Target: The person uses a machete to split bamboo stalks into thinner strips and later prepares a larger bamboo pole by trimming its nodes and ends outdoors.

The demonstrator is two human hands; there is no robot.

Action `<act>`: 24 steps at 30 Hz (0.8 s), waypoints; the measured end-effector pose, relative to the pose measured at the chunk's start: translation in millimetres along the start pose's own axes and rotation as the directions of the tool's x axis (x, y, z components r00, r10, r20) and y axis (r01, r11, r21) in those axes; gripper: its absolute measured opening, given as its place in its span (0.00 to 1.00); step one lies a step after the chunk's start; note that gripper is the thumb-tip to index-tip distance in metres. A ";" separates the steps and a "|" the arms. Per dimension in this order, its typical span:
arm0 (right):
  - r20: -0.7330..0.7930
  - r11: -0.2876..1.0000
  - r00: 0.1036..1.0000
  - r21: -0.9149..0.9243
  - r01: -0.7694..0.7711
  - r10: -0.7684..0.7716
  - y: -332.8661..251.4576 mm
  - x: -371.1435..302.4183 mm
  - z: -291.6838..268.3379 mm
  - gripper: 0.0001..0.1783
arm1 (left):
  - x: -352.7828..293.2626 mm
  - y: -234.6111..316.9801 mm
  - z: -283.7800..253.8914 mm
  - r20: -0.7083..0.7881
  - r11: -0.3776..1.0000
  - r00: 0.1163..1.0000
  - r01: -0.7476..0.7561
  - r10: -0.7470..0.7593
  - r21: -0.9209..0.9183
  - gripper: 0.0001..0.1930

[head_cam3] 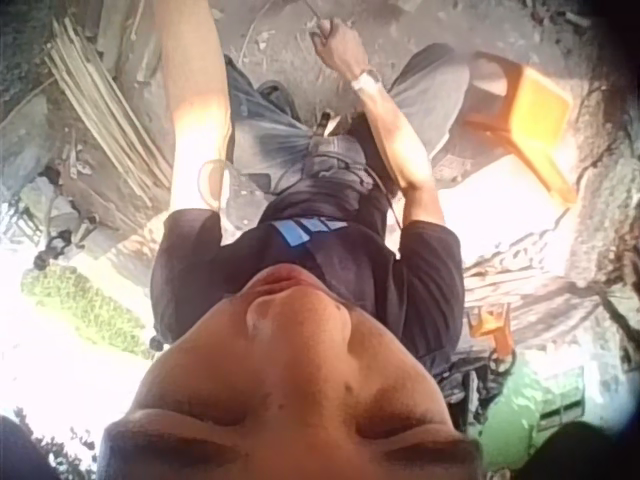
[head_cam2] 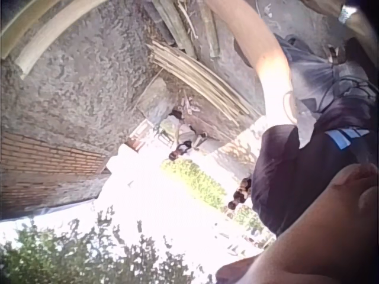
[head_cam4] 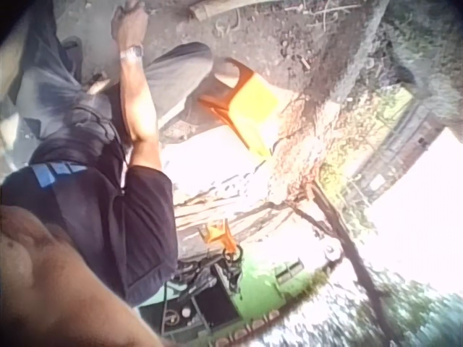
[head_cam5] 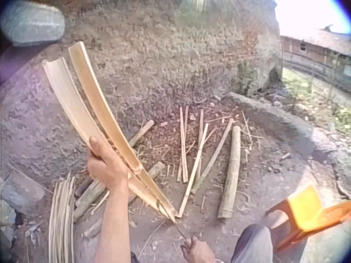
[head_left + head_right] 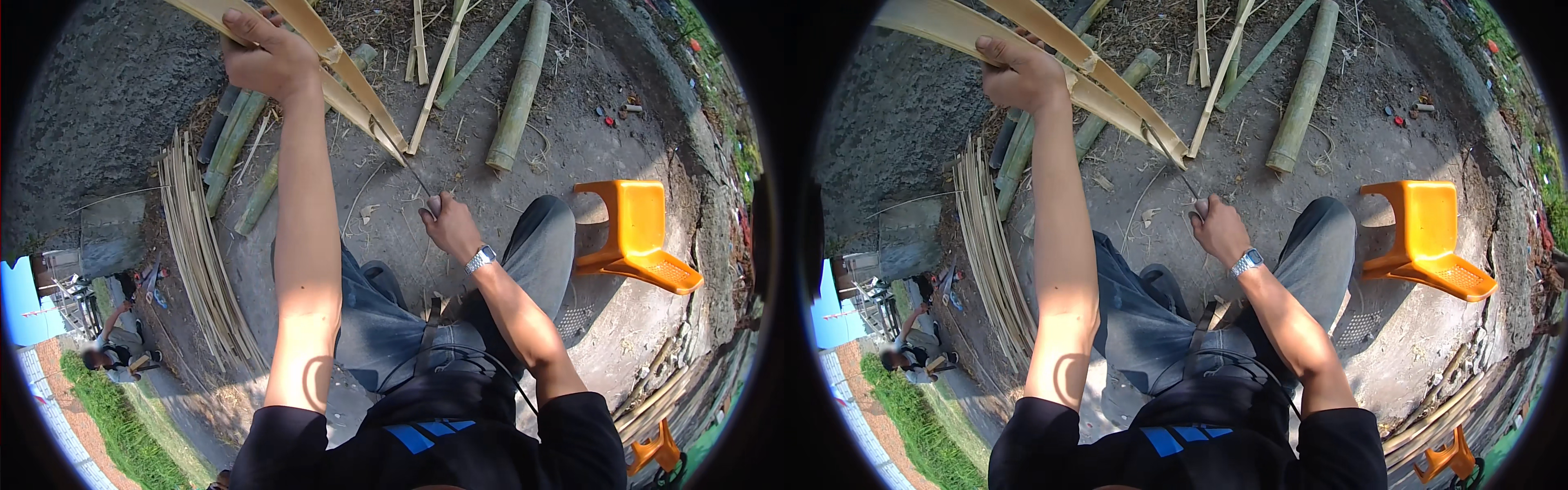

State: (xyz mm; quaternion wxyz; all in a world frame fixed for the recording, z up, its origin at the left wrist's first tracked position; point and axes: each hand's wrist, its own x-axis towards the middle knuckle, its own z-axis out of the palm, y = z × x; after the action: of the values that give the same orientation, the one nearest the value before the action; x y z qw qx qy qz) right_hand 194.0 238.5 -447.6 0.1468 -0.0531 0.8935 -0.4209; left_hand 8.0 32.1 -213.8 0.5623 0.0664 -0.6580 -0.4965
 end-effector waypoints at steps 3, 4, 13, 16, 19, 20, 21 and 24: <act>0.085 0.998 0.996 -0.046 0.041 -0.037 15.8 17.9 -36.3 0.11 | 6.3 25.8 5.6 0.172 0.913 0.942 0.325 -0.289 -0.247 0.39; 0.086 0.998 0.995 -0.045 0.047 -0.043 18.8 25.7 -48.4 0.11 | 7.4 21.7 3.9 0.168 0.915 0.944 0.320 -0.285 -0.246 0.39; 0.269 0.949 0.956 -0.253 0.188 -0.118 46.1 79.8 -121.1 0.07 | 5.9 -9.0 -16.8 0.370 0.952 0.926 0.174 -0.072 -0.251 0.34; 0.302 0.921 0.933 -0.270 0.281 -0.196 54.9 101.5 -139.3 0.08 | 9.6 9.3 -11.0 0.483 0.919 0.864 0.297 -0.141 -0.261 0.33; 0.290 0.887 0.919 -0.297 0.353 -0.269 45.9 106.6 -132.2 0.12 | 16.6 -8.9 -17.4 0.505 0.833 0.841 0.413 -0.194 -0.368 0.31; 0.276 0.874 0.906 -0.283 0.396 -0.321 32.4 99.7 -125.5 0.16 | 19.8 -10.4 -21.5 0.499 0.839 0.846 0.402 -0.188 -0.366 0.31; 0.280 0.974 0.948 -0.117 0.192 -0.153 18.2 84.0 -110.4 0.21 | 22.5 -11.7 -25.0 0.503 0.865 0.858 0.325 -0.100 -0.382 0.37; 0.439 0.791 0.864 0.424 -0.441 0.246 4.2 25.7 -44.6 0.32 | 8.3 -2.3 -19.9 0.522 0.926 0.850 0.132 0.078 -0.353 0.44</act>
State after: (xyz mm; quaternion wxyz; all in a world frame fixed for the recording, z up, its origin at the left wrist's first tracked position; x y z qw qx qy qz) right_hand 156.0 268.4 -429.5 0.3923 0.0776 0.7010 -0.5906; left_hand 20.0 14.1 -212.3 0.3553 -0.1717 -0.6780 -0.6202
